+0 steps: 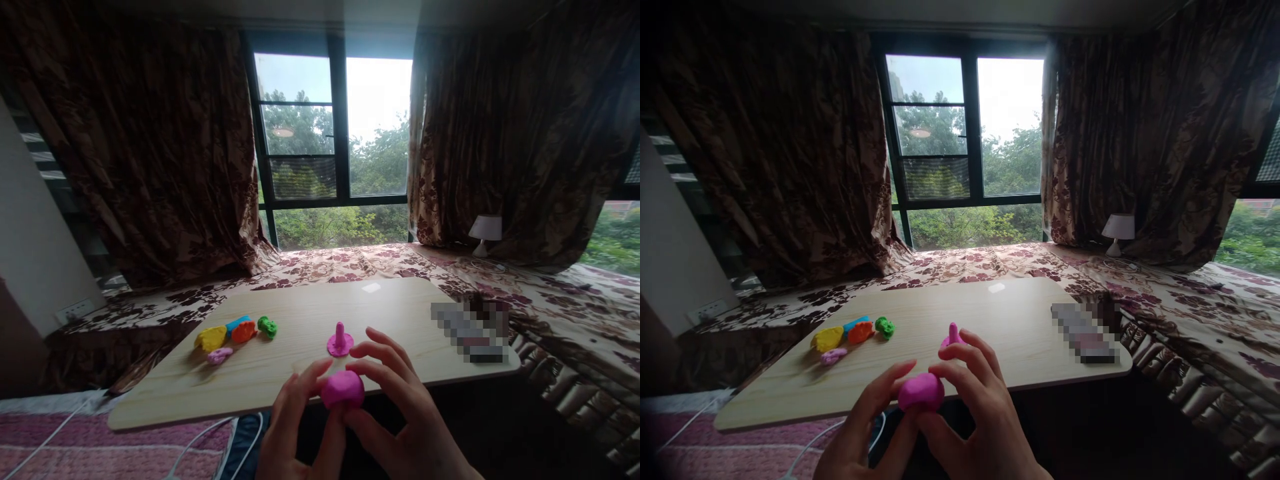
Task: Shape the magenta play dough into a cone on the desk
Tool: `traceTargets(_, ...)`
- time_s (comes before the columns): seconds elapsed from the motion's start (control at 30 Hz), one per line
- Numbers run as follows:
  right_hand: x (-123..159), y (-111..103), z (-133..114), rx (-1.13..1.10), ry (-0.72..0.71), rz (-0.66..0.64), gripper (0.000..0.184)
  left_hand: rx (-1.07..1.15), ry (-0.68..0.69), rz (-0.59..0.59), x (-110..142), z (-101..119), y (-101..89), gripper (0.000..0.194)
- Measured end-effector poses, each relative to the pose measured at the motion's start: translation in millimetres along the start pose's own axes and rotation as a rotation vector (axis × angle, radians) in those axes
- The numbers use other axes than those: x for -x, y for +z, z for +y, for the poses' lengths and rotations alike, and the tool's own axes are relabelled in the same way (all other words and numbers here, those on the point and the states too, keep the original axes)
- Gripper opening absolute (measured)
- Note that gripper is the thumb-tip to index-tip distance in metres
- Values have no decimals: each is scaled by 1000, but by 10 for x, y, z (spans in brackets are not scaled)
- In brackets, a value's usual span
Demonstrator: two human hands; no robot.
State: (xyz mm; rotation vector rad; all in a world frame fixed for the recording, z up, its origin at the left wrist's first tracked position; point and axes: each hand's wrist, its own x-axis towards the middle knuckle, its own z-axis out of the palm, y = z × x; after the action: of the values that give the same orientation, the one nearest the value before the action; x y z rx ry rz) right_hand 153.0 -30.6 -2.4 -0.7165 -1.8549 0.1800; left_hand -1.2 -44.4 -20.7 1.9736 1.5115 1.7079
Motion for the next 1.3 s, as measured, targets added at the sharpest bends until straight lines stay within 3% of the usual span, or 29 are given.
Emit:
traceTargets(0.17,-46,-62,-14,93,-25,-14,34,-186,290,-31,-75,-32,-58,39)
traceTargets(0.27,-61,-72,-26,109,-43,-9,35,-264,386,-107,-109,-67,-107,39)
traceTargets(0.5,-77,-105,-51,184,-128,-18,24,-273,389,-117,-128,-10,-148,36)
traceTargets(0.73,-78,-22,-34,324,-300,148,32,-201,305,-60,-127,81,-133,27)
traceTargets(0.87,-56,-25,6,204,-148,52,36,-63,108,7,-96,86,-66,15)
traceTargets(0.97,-42,-57,12,101,-45,-40,38,-7,22,19,-76,69,-35,18)
traceTargets(1.03,-38,-66,4,85,-28,-47,32,-21,48,39,-74,44,-34,28)
traceTargets(1.13,-45,-58,-5,93,-38,-23,32,-145,249,0,-92,-9,-69,39)
traceTargets(1.2,-55,-50,-5,114,-68,3,36,-234,367,-42,-110,-39,-105,40)
traceTargets(1.3,-69,-51,-10,152,-114,38,35,-284,409,-66,-118,-39,-139,38)
